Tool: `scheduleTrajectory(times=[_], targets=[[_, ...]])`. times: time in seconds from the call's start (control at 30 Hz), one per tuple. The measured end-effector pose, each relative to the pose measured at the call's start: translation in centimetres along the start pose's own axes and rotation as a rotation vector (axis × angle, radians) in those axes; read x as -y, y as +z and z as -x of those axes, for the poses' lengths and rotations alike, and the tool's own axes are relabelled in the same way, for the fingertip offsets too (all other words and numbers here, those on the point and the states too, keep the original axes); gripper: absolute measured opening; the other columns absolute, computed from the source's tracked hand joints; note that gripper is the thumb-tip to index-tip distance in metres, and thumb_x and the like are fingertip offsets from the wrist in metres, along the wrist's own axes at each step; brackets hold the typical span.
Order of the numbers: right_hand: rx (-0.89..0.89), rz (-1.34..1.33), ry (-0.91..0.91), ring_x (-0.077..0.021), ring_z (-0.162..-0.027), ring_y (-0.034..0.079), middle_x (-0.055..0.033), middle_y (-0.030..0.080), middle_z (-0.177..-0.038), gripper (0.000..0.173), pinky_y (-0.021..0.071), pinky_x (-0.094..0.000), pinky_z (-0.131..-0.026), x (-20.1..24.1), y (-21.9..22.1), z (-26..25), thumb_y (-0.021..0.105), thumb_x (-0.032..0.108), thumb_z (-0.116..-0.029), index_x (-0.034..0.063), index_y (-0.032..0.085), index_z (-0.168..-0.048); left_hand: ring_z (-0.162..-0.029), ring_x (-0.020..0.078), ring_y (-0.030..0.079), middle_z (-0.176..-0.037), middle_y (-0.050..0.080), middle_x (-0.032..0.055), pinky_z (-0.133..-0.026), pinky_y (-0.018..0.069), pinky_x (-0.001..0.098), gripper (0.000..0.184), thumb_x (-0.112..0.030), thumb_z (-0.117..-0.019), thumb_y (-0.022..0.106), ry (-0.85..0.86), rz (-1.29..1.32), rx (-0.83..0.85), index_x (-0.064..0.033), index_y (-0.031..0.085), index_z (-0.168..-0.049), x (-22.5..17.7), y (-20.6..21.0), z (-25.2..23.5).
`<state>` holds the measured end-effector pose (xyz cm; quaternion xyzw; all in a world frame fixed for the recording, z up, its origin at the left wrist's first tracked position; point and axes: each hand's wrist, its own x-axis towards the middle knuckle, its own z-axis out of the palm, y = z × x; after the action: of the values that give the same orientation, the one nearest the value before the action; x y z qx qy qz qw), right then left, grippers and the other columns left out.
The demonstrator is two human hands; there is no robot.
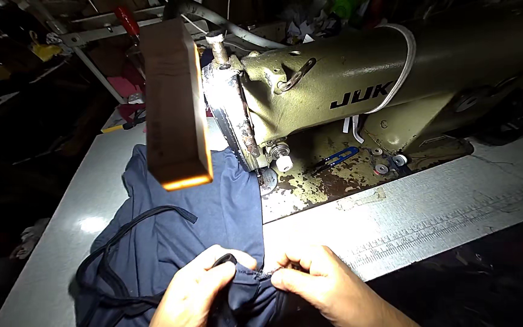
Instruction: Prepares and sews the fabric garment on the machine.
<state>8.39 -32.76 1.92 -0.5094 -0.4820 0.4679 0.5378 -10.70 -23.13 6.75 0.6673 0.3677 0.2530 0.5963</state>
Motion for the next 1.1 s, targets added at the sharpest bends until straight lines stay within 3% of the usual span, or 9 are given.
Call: scheduleTrajectory(times=[0.17, 0.4, 0.5, 0.6, 0.77, 0.83, 0.87, 1.0, 1.1], targets=[[0.001, 0.032, -0.004, 0.005, -0.062, 0.049, 0.0078, 0.056, -0.068, 0.016, 0.0391, -0.0152, -0.057, 0.0, 0.2, 0.1, 0.061, 0.015, -0.0955, 0.0064, 0.07, -0.085, -0.069, -0.0051, 0.058, -0.074, 0.059, -0.0147, -0.067, 0.0502, 0.0147, 0.021, -0.008, -0.099, 0.049, 0.012, -0.04, -0.145, -0.0176, 0.062, -0.086, 1.2, 1.7, -1.0], [-0.012, 0.135, -0.034, 0.003, -0.061, 0.049, 0.0042, 0.056, -0.067, 0.019, 0.0381, -0.0164, -0.057, -0.1, 0.1, 0.2, 0.06, 0.016, -0.0965, 0.0049, 0.07, -0.086, -0.065, -0.0049, 0.06, -0.069, 0.065, -0.0136, -0.062, 0.0502, 0.0144, 0.032, -0.007, -0.099, 0.049, -0.042, 0.002, -0.001, -0.02, 0.068, -0.076, 1.8, 0.8, -1.3], [-0.009, 0.156, -0.031, 0.0018, -0.06, 0.048, 0.0039, 0.055, -0.066, 0.02, 0.0375, -0.0171, -0.056, 0.0, 0.1, 0.2, 0.059, 0.017, -0.0971, 0.0049, 0.069, -0.085, -0.076, -0.0042, 0.061, -0.082, 0.066, -0.0144, -0.068, 0.0509, 0.0157, 0.006, -0.015, -0.0885, 0.068, -0.015, 0.007, 0.18, -0.0211, 0.07, -0.088, 1.7, -1.0, -1.4], [0.0, 0.136, -0.009, 0.0035, -0.06, 0.048, 0.0062, 0.054, -0.066, 0.018, 0.0376, -0.0162, -0.056, 0.1, -0.2, 0.1, 0.058, 0.017, -0.0966, 0.0067, 0.068, -0.084, -0.089, -0.0029, 0.066, -0.097, 0.069, -0.0151, -0.078, 0.0562, 0.0178, 0.029, -0.004, -0.0792, 0.073, 0.006, -0.027, 0.315, -0.0183, 0.066, -0.104, 1.0, -2.7, -1.3], [0.018, 0.153, -0.032, 0.0014, -0.062, 0.049, 0.0035, 0.056, -0.068, 0.02, 0.0387, -0.0178, -0.057, -0.1, -0.1, 0.1, 0.058, 0.018, -0.0975, 0.0049, 0.069, -0.087, -0.079, -0.0052, 0.063, -0.086, 0.066, -0.0179, -0.07, 0.0529, 0.0151, 0.031, 0.003, -0.0777, 0.065, 0.064, -0.157, 0.148, -0.017, 0.064, -0.101, -0.2, -2.2, -1.0], [0.021, 0.157, -0.043, 0.001, -0.062, 0.049, 0.0032, 0.056, -0.068, 0.02, 0.0386, -0.0183, -0.058, -0.2, 0.0, 0.1, 0.059, 0.018, -0.0976, 0.0046, 0.07, -0.087, -0.08, -0.0023, 0.066, -0.086, 0.069, -0.0146, -0.071, 0.0551, 0.0169, 0.032, 0.003, -0.0807, 0.065, 0.038, -0.128, 0.112, -0.0137, 0.066, -0.108, -0.5, -1.6, -1.1], [0.024, 0.153, -0.051, 0.0004, -0.062, 0.05, 0.0027, 0.057, -0.068, 0.02, 0.039, -0.0189, -0.058, -0.3, -0.1, 0.1, 0.059, 0.018, -0.0978, 0.0042, 0.07, -0.087, -0.079, -0.002, 0.067, -0.086, 0.071, -0.013, -0.07, 0.0555, 0.0168, 0.028, 0.003, -0.0812, 0.066, 0.029, -0.115, 0.089, -0.0141, 0.069, -0.104, -0.5, -1.2, -1.2], [0.023, 0.143, -0.047, 0.0005, -0.062, 0.049, 0.0028, 0.056, -0.068, 0.019, 0.0387, -0.019, -0.058, -0.4, -0.1, 0.3, 0.06, 0.017, -0.0974, 0.0042, 0.07, -0.088, -0.068, -0.0065, 0.061, -0.077, 0.068, -0.0144, -0.06, 0.0491, 0.0136, 0.008, -0.015, -0.0838, 0.071, 0.05, -0.335, 0.063, -0.0181, 0.073, -0.091, 1.0, -1.2, -2.1], [0.016, 0.135, -0.038, 0.0012, -0.062, 0.05, 0.003, 0.057, -0.069, 0.02, 0.0392, -0.0185, -0.058, -0.3, -0.1, 0.3, 0.06, 0.017, -0.0976, 0.0041, 0.071, -0.088, -0.072, -0.006, 0.061, -0.076, 0.065, -0.0139, -0.065, 0.049, 0.0148, 0.006, -0.02, -0.0898, 0.064, 0.048, -0.383, 0.046, -0.0178, 0.07, -0.09, 1.3, -1.3, -2.4]])
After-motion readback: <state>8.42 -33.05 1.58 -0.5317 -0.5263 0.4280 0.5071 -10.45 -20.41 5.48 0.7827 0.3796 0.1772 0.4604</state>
